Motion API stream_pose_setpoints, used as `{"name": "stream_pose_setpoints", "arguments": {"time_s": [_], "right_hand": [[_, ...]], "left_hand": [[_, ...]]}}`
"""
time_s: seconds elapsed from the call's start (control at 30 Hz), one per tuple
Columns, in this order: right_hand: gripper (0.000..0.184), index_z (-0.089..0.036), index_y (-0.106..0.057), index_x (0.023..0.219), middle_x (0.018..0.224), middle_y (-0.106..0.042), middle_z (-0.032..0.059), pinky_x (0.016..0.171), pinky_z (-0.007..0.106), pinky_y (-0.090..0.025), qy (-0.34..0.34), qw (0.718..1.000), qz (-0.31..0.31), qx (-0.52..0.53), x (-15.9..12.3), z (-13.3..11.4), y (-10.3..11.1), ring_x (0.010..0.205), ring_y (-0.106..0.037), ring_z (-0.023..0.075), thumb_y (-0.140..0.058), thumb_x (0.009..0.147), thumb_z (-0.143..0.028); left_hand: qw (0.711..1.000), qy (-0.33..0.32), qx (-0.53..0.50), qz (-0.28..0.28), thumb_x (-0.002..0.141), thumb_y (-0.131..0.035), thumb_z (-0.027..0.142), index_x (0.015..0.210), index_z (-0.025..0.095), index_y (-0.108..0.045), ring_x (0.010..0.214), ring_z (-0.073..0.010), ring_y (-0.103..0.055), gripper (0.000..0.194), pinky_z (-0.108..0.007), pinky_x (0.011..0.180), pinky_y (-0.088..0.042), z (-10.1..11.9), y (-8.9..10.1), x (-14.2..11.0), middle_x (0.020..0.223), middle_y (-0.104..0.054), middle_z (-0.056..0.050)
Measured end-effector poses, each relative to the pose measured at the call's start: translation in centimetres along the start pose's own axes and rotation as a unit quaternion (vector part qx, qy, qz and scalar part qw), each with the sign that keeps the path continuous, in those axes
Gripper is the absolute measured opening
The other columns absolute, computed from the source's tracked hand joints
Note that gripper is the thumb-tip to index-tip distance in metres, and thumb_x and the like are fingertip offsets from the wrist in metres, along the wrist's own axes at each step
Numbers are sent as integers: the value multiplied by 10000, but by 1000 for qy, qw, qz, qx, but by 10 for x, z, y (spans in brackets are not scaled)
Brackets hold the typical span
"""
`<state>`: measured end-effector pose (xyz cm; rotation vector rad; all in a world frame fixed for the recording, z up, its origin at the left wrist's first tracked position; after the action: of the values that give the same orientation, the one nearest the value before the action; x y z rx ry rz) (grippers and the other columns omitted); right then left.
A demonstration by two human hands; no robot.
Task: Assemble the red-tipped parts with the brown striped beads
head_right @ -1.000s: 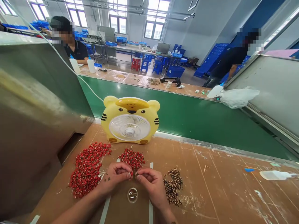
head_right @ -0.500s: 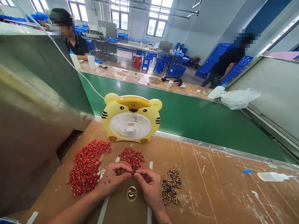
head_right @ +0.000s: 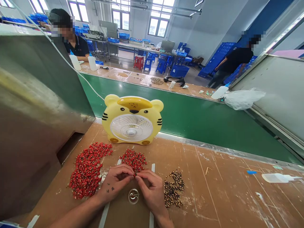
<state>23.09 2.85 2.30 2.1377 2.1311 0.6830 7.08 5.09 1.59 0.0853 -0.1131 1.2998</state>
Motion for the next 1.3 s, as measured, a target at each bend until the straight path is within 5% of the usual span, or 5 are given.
{"name": "stream_pose_setpoints", "arguments": {"time_s": [0.87,1.3], "right_hand": [[186,-185,-738,799,781,-721,49,612,232,-538,-94,994,28,40,-11,20,-6,677,-663,175,-680,863,-349],[197,-186,-738,822,748,-722,46,609,233,-550,-73,997,24,-11,-10,18,-8,653,-671,177,-649,892,-347]], "left_hand": [[995,-65,74,33,795,-635,59,812,184,-748,793,-162,-689,170,-251,733,-542,-1,2,-1,835,-729,-56],[995,-73,63,17,800,-639,69,816,182,-756,798,-163,-698,163,-249,746,-546,0,2,-1,841,-744,-62]]}}
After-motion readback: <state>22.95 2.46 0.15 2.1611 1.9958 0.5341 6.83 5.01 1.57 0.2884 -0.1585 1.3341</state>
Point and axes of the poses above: each hand's wrist, its own x-axis towards the middle knuckle, its own y-axis out of the back of the hand, z = x × y, the point moved 5 cm from there along x, towards the middle knuckle
